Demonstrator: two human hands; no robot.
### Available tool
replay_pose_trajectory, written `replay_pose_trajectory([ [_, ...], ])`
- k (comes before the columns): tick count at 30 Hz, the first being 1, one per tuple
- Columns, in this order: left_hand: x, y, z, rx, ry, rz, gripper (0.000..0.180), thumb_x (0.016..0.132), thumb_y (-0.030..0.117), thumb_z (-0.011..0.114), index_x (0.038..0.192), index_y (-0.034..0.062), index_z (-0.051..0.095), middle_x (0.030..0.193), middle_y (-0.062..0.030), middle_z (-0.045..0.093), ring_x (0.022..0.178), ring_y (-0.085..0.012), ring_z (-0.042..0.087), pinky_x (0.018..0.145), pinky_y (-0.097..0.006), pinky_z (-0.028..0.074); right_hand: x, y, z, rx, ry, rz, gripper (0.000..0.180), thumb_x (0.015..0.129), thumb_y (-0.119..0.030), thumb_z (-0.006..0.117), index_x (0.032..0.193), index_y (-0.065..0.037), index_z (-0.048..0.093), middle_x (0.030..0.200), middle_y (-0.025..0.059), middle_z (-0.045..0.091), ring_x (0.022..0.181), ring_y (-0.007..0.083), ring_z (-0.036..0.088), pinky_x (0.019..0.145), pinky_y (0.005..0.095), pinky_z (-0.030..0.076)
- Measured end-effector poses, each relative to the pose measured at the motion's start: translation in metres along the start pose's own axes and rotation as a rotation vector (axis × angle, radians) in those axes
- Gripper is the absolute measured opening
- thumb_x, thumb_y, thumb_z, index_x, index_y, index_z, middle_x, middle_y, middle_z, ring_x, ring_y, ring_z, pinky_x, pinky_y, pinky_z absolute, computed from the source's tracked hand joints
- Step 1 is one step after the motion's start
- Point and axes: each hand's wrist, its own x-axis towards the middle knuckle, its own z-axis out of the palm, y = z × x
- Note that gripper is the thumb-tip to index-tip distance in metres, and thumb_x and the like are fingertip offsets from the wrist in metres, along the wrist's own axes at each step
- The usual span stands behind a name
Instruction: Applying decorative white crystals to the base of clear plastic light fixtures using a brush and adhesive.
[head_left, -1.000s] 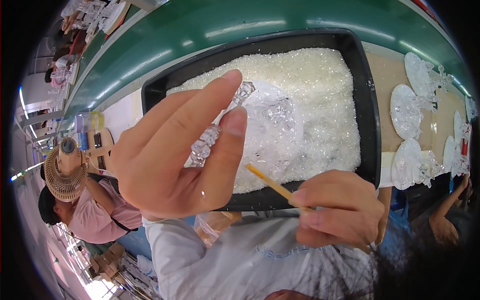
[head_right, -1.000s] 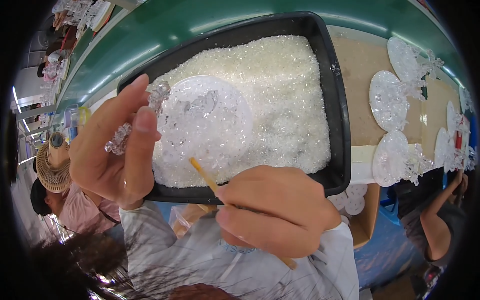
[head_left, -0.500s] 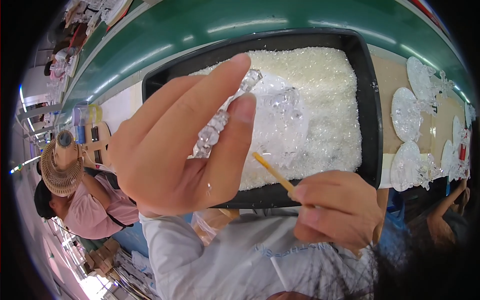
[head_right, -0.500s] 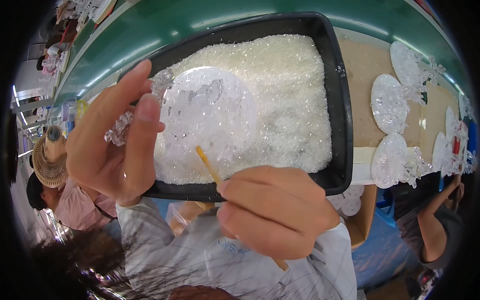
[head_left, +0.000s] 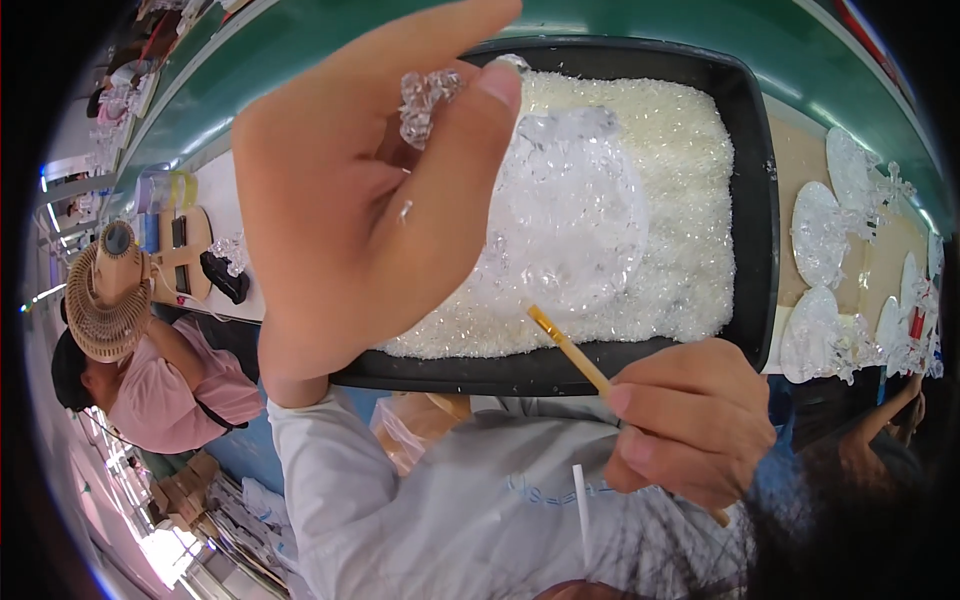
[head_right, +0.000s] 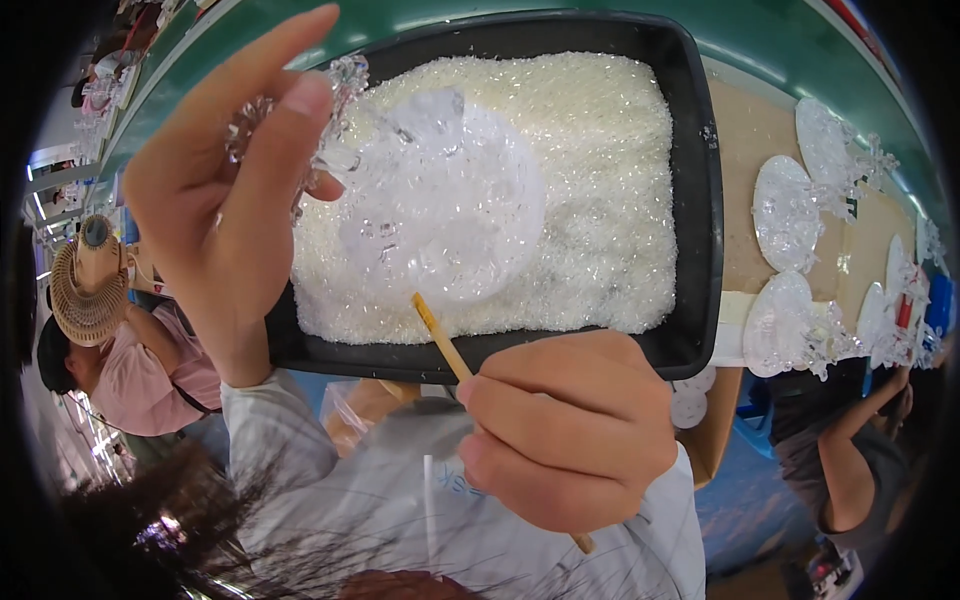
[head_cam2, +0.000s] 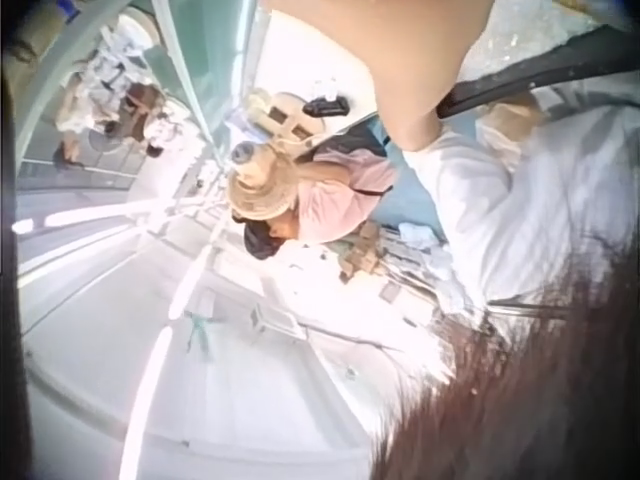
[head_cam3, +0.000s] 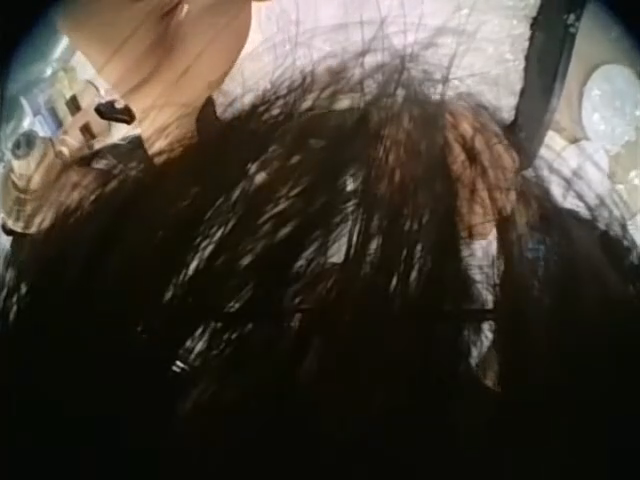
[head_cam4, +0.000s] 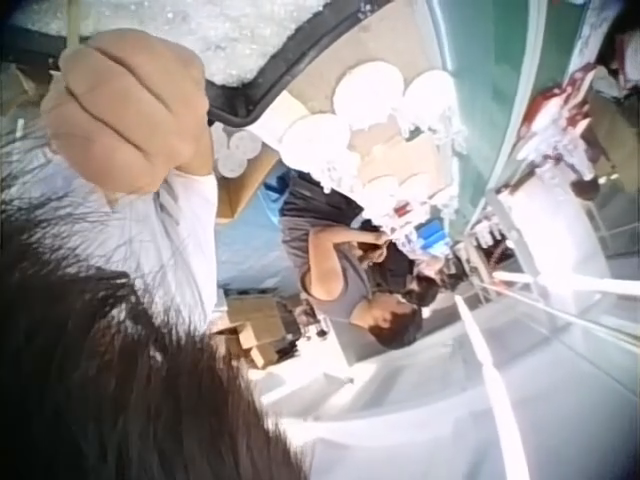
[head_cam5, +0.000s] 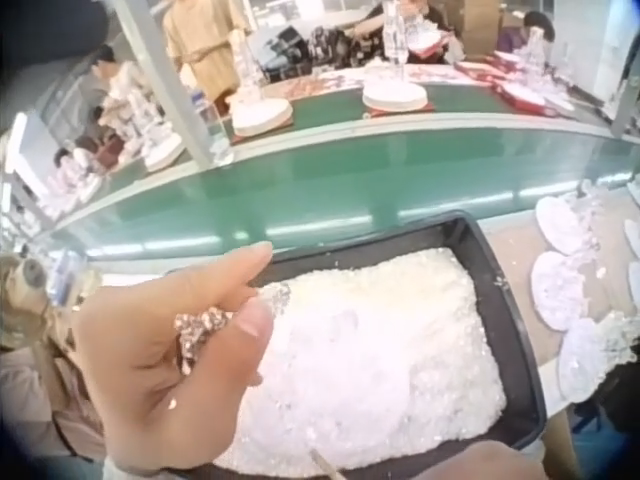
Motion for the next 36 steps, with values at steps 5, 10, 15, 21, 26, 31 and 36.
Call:
replay_pose_trajectory([
  [5, 0.011, -0.001, 0.002, -0.065, -0.028, 0.072, 0.025, 0.093, 0.005, 0.056, 0.112, -0.0096, 0.063, 0.074, -0.0098, 0.063, 0.057, -0.0142, 0.060, 0.050, -0.027, 0.049, -0.002, 0.003, 0.000, -0.081, -0.005, -0.044, 0.022, 0.059, -0.003, 0.072, 0.076, -0.001, 0.059, 0.070, 0.0153, 0.065, 0.054, 0.0250, 0.063, 0.037, 0.0284, 0.048],
  [10, 0.014, -0.001, 0.004, -0.142, 0.012, -0.151, 0.030, 0.094, 0.006, 0.057, 0.120, -0.0072, 0.063, 0.074, -0.0048, 0.063, 0.057, -0.0075, 0.056, 0.049, -0.021, 0.048, -0.003, 0.003, -0.008, -0.041, -0.061, -0.050, 0.027, 0.064, -0.005, 0.075, 0.084, -0.002, 0.057, 0.075, 0.0148, 0.065, 0.057, 0.0240, 0.063, 0.039, 0.0284, 0.050],
  [15, 0.015, 0.000, 0.005, -0.160, 0.026, -0.172, 0.028, 0.093, 0.006, 0.058, 0.117, -0.0058, 0.064, 0.074, -0.0064, 0.064, 0.058, -0.0099, 0.058, 0.050, -0.024, 0.049, -0.006, 0.002, -0.010, -0.034, -0.043, -0.077, 0.026, 0.069, -0.006, 0.075, 0.087, -0.002, 0.056, 0.077, 0.0139, 0.065, 0.057, 0.0237, 0.063, 0.041, 0.0288, 0.052],
  [21, 0.018, -0.035, -0.006, -0.242, -0.045, 0.033, 0.031, 0.094, 0.003, 0.058, 0.124, 0.0003, 0.066, 0.080, -0.0009, 0.066, 0.056, 0.0004, 0.049, 0.047, -0.019, 0.043, -0.010, 0.004, -0.012, -0.116, 0.045, -0.115, 0.025, 0.074, -0.008, 0.075, 0.086, -0.002, 0.056, 0.078, 0.0146, 0.065, 0.057, 0.0235, 0.063, 0.040, 0.0291, 0.053],
  [26, 0.018, -0.031, -0.003, -0.265, 0.024, 0.013, 0.030, 0.095, 0.005, 0.056, 0.123, -0.0009, 0.066, 0.082, -0.0020, 0.067, 0.054, -0.0005, 0.048, 0.046, -0.019, 0.039, -0.019, -0.003, -0.023, -0.061, -0.006, -0.081, 0.045, 0.065, -0.002, 0.083, 0.101, 0.004, 0.057, 0.097, 0.0200, 0.063, 0.062, 0.0321, 0.064, 0.046, 0.0359, 0.050],
  [31, 0.020, -0.035, -0.007, -0.274, 0.010, -0.014, 0.029, 0.095, 0.005, 0.056, 0.121, -0.0015, 0.066, 0.085, -0.0053, 0.068, 0.053, -0.0035, 0.050, 0.047, -0.019, 0.039, -0.012, 0.006, -0.015, -0.137, 0.191, -0.163, 0.021, 0.077, -0.006, 0.075, 0.084, 0.000, 0.056, 0.078, 0.0174, 0.066, 0.057, 0.0249, 0.063, 0.041, 0.0307, 0.050],
  [36, 0.017, -0.028, -0.006, -0.258, 0.061, -0.049, 0.030, 0.095, 0.007, 0.056, 0.122, -0.0023, 0.066, 0.087, -0.0081, 0.068, 0.053, -0.0040, 0.050, 0.047, -0.018, 0.039, -0.018, 0.007, -0.012, -0.163, 0.229, -0.172, 0.019, 0.078, -0.006, 0.074, 0.083, 0.000, 0.056, 0.079, 0.0178, 0.067, 0.056, 0.0249, 0.063, 0.042, 0.0312, 0.052],
])
